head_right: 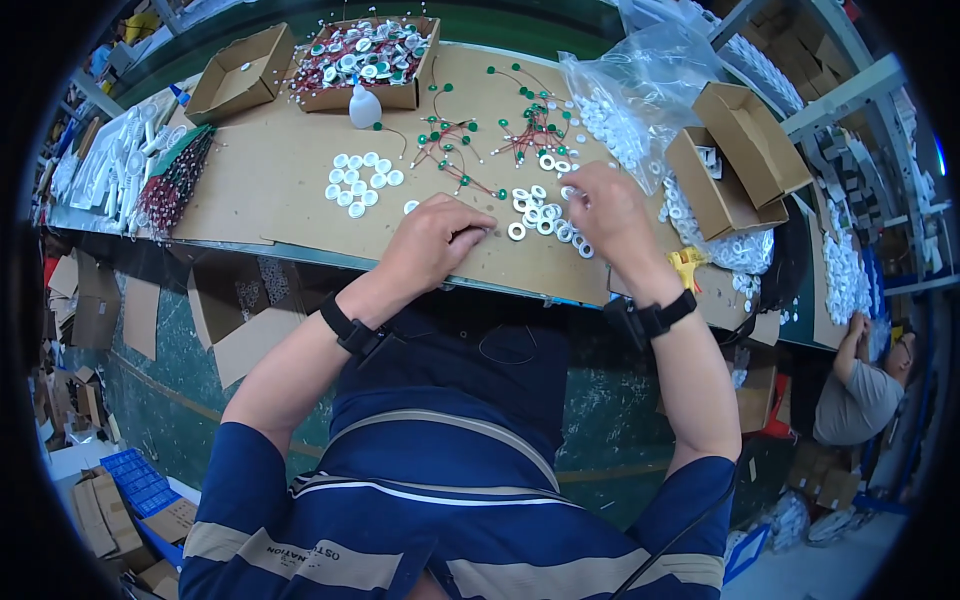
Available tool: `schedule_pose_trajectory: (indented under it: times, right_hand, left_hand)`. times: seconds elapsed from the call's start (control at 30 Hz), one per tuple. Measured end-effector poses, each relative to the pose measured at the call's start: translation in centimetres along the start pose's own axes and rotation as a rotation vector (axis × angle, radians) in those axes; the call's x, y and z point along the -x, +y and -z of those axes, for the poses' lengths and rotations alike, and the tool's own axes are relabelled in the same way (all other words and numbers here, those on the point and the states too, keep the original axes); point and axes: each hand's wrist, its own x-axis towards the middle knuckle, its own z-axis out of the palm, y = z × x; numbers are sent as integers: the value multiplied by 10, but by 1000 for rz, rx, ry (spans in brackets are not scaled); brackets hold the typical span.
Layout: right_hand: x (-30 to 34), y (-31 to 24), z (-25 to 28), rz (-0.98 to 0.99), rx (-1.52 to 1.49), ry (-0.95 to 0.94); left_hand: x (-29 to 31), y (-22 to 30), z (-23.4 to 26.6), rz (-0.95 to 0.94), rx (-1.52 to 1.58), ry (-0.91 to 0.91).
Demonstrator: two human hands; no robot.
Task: The person picks up a white plastic ring and a green circuit board, fits the board into the ring, and presses them together by hand. They repeat this process for several more rings and circuit boards, occasionally moving aside components on the table to reach new ones.
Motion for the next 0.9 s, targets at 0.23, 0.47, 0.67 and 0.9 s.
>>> schedule_pose_trajectory:
  times: [0.23, 0.47, 0.67, 0.9]
  right_hand:
    - [47, -27, -26, 258, -100, -125]
    - [52, -26, -17, 140, -91, -139]
    - [53, -27, -15, 189, -6, -158]
    - [50, -33, -26, 256, 111, -42]
  left_hand:
    - [-2, 4, -6, 9, -112, 5]
    - [-4, 8, -1, 30, -99, -5]
    - [-3, 7, -3, 29, -122, -16]
    - [-2, 7, -1, 19, -108, -48]
